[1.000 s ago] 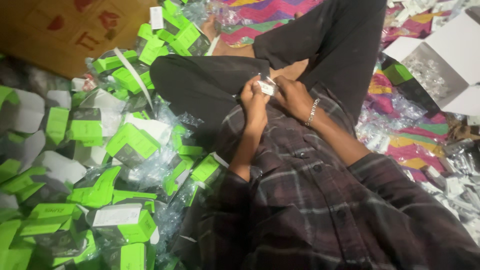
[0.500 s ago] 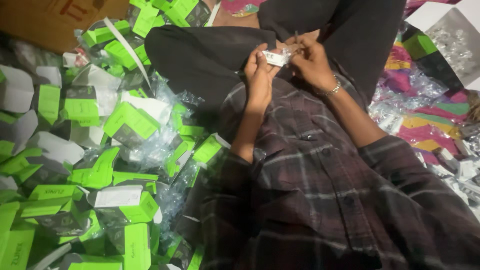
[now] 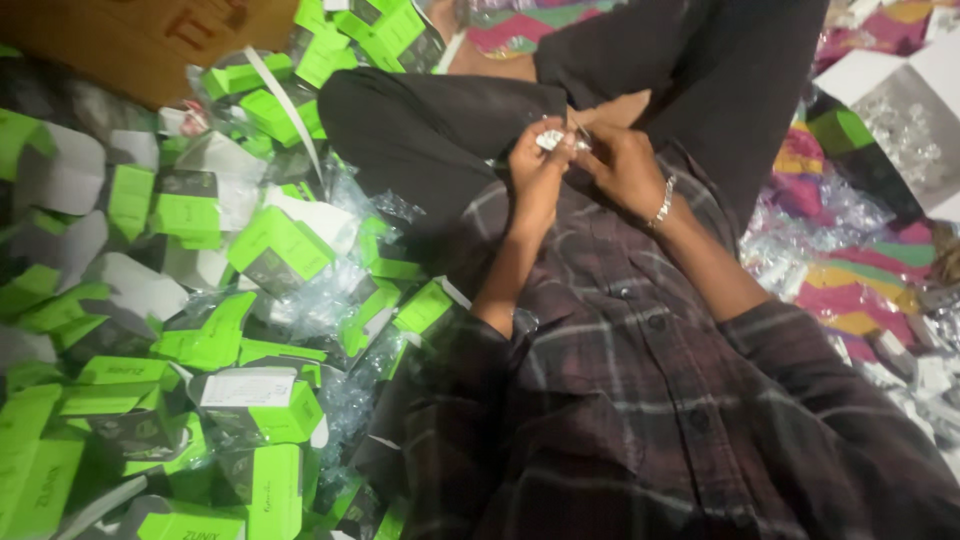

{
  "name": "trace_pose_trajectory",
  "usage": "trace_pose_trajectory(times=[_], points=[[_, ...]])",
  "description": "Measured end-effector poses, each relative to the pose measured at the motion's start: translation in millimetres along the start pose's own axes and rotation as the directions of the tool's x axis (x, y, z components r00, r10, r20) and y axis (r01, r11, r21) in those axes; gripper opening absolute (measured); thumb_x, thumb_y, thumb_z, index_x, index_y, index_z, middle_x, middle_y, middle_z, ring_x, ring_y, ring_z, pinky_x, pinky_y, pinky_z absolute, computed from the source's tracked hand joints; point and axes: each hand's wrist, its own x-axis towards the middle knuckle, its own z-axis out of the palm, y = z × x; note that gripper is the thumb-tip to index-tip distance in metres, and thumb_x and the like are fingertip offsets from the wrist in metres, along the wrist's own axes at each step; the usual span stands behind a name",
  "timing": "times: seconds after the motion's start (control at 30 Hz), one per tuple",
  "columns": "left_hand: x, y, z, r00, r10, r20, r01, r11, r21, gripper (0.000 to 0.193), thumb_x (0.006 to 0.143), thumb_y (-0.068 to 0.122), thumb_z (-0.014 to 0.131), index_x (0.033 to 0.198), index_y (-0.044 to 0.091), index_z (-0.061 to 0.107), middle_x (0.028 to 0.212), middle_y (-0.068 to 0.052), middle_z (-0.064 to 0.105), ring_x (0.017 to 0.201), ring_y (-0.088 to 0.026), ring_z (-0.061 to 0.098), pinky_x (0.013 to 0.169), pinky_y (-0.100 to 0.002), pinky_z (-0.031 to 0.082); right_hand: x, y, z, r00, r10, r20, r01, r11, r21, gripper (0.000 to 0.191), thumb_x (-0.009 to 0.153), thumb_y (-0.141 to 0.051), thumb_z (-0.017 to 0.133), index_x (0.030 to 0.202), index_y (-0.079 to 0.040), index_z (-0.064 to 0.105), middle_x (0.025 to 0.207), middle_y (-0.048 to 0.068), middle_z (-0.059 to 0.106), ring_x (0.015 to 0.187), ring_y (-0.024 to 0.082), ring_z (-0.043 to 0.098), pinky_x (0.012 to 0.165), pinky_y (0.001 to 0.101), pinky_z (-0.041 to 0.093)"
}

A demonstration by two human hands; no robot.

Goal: The person lies on a mat on the floor surrounded by green product boxes and white plastic parts, assembling small white electrical switch and socket components by hand and placing finished pieces into an open box beside them.

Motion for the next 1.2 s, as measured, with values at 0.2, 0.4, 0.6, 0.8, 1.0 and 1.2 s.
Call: trace_pose_trajectory(times=[0.2,0.4,0.6,0.8,1.0,1.2], points=[[-3,6,6,1.000,-0.011,-0.016,0.009,0.992,-0.122,0.032,0.100,0.005,0.066,0.129,-0.002,0.053,0.098,-0.009,0.068,0.084,-0.014,0.067,0.075,-0.027,0.055,-1,1,0,0.991,-0.060,-0.118,0.054,0.997,-0.051,0.019,0.094,-0.009,0.079,0.103,0.002,0.066,0.086,0.017,0.059,0.075,0.026,0.058,0.067,0.0364,0.045],[4,9,-3,0.982,-0.002,-0.188,-0.024,0.991,-0.133,0.042,0.097,0.005,0.066,0.135,-0.001,0.049,0.113,-0.011,0.066,0.094,-0.015,0.063,0.080,-0.027,0.053,-10,-5,-29,0.938,0.342,-0.054,-0.215,0.698,0.683,0.014,0.100,-0.012,0.072,0.093,-0.003,0.064,0.078,0.001,0.058,0.066,0.009,0.051,0.060,0.0267,0.040],[-1,4,-11,0.999,-0.041,-0.021,0.039,0.994,-0.103,0.045,0.108,0.009,0.064,0.147,-0.008,0.050,0.124,-0.018,0.064,0.102,-0.020,0.063,0.084,-0.031,0.054,-94,-27,-189,0.919,-0.087,0.384,-0.141,0.838,0.527,0.037,0.082,-0.009,0.082,0.068,-0.004,0.048,0.072,0.004,0.066,0.070,0.012,0.064,0.058,0.0310,0.053],[-2,10,-10,0.983,-0.150,-0.103,0.138,0.983,-0.120,0.058,0.098,0.014,0.056,0.151,0.015,0.034,0.117,-0.016,0.060,0.094,-0.022,0.062,0.076,-0.036,0.059,-126,-16,-292,0.654,-0.533,0.537,0.056,0.742,0.669,0.016,0.088,-0.014,0.081,0.087,0.000,0.074,0.074,0.009,0.076,0.068,0.018,0.077,0.059,0.0343,0.059],[-2,3,-16,0.994,-0.064,-0.086,0.066,0.998,0.022,0.042,0.104,0.008,0.066,0.141,0.008,0.047,0.120,-0.010,0.058,0.095,-0.016,0.057,0.073,-0.031,0.051,-176,45,-283,0.982,-0.056,-0.181,0.167,0.707,0.687,0.013,0.089,-0.009,0.080,0.093,-0.002,0.069,0.070,0.010,0.064,0.055,0.018,0.058,0.053,0.0320,0.043],[-3,2,-16,1.000,0.016,-0.012,-0.017,0.997,-0.080,0.029,0.106,-0.003,0.069,0.130,-0.007,0.054,0.116,-0.013,0.062,0.101,-0.017,0.060,0.082,-0.029,0.051,-169,141,-236,0.627,0.310,-0.715,-0.332,0.936,0.115,0.030,0.101,-0.009,0.076,0.128,0.000,0.066,0.101,0.009,0.067,0.073,0.013,0.055,0.057,0.0271,0.046]])
